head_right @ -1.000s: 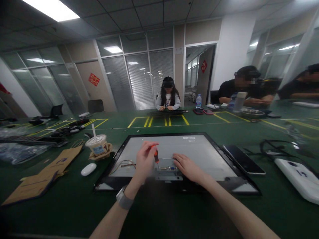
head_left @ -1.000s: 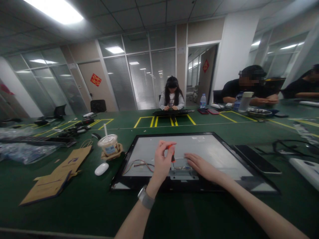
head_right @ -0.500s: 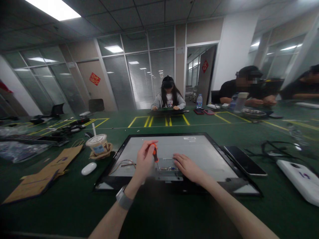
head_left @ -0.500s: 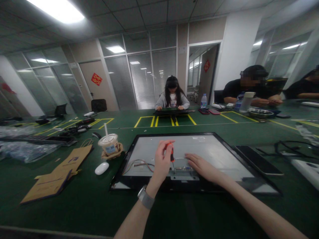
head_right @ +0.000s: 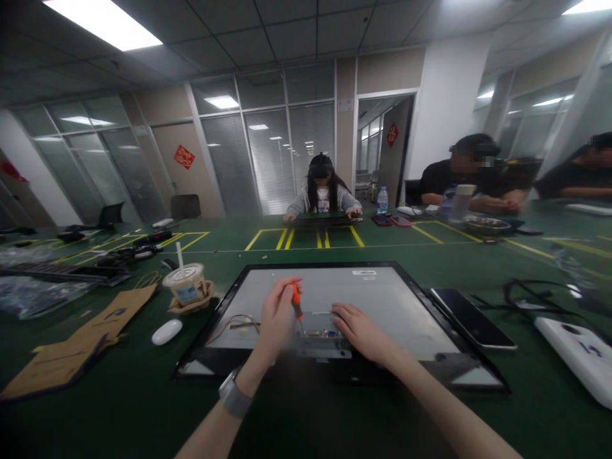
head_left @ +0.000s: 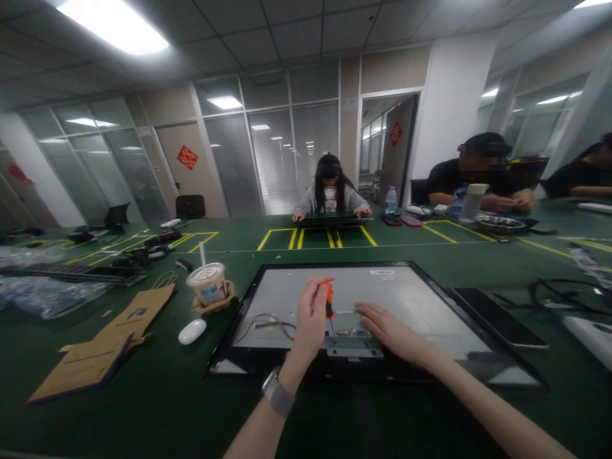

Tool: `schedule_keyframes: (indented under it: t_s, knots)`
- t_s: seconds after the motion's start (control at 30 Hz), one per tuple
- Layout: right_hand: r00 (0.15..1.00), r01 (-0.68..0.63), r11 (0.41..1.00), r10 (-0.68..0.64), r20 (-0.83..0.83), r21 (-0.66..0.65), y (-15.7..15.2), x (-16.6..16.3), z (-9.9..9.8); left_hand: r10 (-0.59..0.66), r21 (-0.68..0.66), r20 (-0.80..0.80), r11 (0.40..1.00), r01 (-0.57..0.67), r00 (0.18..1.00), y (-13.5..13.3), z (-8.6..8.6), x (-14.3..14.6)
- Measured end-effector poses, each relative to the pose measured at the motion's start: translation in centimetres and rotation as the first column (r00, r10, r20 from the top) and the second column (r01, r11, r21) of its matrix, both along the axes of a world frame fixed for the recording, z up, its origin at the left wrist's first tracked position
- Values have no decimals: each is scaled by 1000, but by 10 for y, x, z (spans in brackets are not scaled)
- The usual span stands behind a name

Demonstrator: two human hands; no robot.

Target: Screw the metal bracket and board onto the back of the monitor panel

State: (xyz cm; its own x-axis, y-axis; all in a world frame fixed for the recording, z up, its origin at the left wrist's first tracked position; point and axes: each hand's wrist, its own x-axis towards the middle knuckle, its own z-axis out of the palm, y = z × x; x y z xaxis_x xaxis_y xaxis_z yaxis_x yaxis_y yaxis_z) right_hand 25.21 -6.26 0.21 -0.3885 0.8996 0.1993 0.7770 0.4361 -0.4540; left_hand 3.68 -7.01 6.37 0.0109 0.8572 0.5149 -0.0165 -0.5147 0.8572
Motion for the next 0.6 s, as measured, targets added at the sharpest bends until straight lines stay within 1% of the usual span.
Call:
schedule_keyframes:
  t_s: [0.1,0.23,0.37,0.5,0.53,0.6]
  knots:
    - [1000,2,1000,-2,8,-8,-1,0,2,-12,8,11,1000,12,1000,-2,2,-1]
    - [1000,9,1000,-9,24,-19,-2,-2,3,57,68,-40,996,-54,998,-1,2,-1]
    - [1000,7,1000,-7,13,-29,-3,-3,5,60,8,-18,998,-60,998,3,-2,0]
    - [1000,12,1000,-11,6,-27,-4,-3,7,-15,-66,74,998,20,997,5,-5,0]
    - [1000,13,1000,-13,3,-24,-4,-3,7,-22,-67,76,997,27,997,5,-5,0]
    - [1000,9,1000,-9,-5,-19,-4,-3,6,-2,-35,47,999,3,999,5,-5,0]
